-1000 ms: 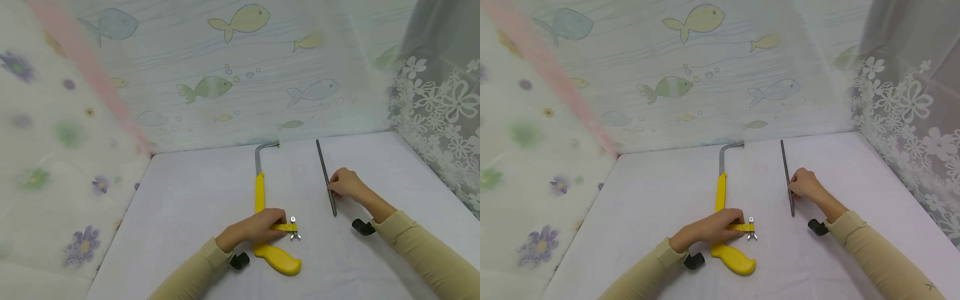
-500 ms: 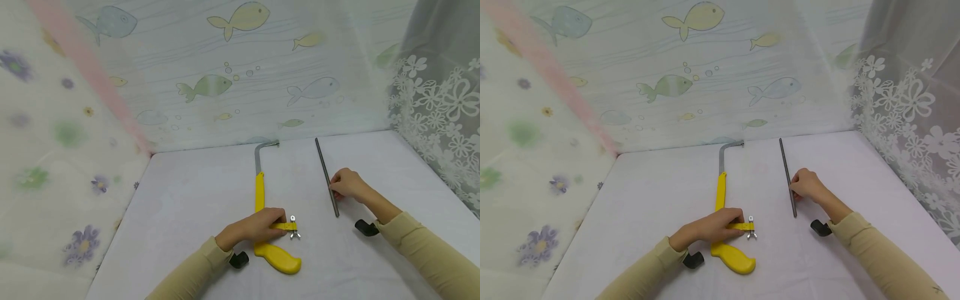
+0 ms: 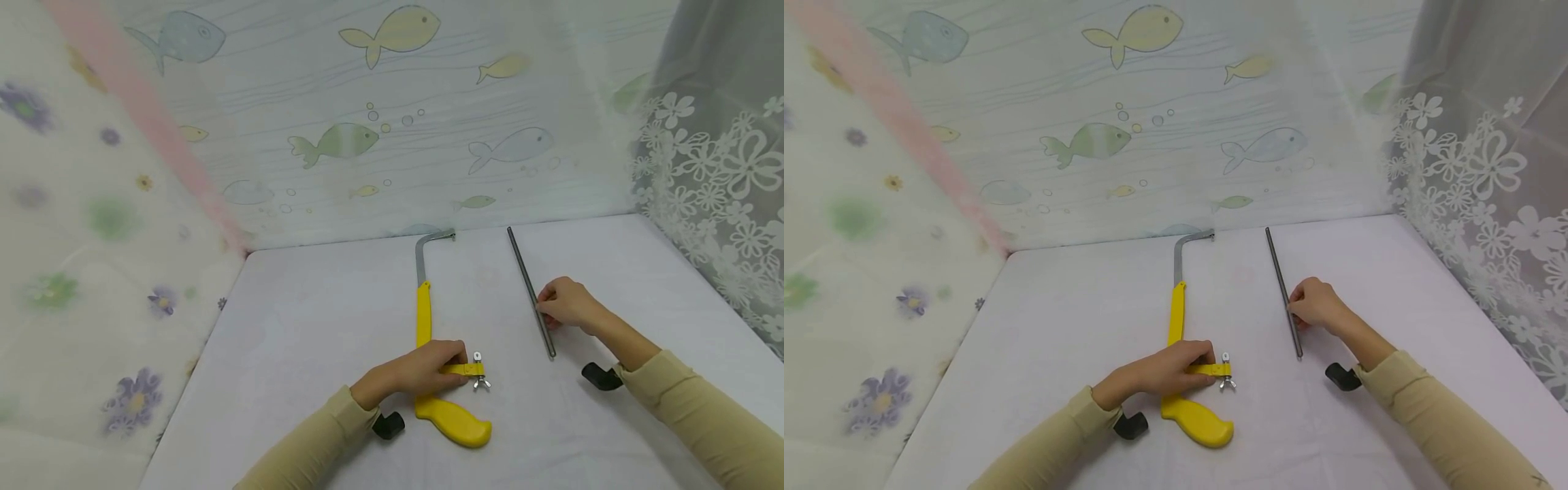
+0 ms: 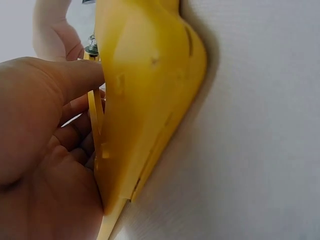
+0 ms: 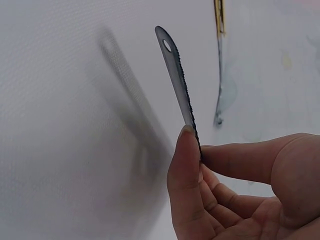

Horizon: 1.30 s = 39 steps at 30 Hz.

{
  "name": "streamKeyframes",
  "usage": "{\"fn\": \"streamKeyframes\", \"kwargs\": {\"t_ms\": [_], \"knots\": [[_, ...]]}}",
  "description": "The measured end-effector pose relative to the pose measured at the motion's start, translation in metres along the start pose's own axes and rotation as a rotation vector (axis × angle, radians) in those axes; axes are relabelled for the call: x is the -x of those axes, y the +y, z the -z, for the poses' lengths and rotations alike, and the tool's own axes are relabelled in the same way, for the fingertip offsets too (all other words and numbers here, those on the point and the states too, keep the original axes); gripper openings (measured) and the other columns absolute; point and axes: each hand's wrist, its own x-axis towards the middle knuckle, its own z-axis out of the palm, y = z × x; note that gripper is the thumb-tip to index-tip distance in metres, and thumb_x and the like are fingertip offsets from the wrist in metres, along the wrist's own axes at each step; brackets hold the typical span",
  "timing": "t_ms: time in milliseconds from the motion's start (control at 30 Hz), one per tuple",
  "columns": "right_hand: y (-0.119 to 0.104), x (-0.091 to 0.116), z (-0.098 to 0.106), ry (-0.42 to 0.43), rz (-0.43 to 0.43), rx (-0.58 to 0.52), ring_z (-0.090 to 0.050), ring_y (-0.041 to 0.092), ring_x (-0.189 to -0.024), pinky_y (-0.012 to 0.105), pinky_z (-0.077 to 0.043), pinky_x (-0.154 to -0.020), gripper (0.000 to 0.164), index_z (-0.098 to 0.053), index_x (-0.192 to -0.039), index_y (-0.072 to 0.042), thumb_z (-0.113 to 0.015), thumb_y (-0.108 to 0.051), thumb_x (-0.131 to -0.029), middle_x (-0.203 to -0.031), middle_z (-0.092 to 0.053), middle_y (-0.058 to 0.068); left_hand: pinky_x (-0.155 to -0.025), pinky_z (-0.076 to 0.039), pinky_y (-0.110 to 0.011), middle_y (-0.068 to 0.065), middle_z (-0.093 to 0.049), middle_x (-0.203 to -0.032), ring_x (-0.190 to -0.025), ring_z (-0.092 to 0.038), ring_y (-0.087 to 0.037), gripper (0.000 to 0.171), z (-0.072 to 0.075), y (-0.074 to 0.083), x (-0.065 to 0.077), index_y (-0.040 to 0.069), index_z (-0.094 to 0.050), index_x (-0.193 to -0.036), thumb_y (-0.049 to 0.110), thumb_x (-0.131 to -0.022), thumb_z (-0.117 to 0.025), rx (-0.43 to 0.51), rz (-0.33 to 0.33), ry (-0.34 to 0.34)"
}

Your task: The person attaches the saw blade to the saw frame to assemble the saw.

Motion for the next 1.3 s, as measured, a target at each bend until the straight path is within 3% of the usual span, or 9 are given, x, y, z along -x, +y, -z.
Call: {"fn": "streamKeyframes", "kwargs": {"t_ms": [1300], "knots": [[-0.024,-0.006,-0.017,-0.178,0.083,-0.199,-0.062,0.018,-0.077,0.035,-0.060,-0.071,0.027,-0.058,-0.116,0.017,-0.057,-0.006,-0.102,-0.088,-0.064,0.010,-0.077,-0.044,-0.016,0.007,-0.058,-0.097,-0.085,-0.050,-0.005,0.014,-0.002,-0.001,0.000,0.012,-0.057,-0.111,0.022,-0.103,-0.064,-0.048,-0.004,-0.011]]}}
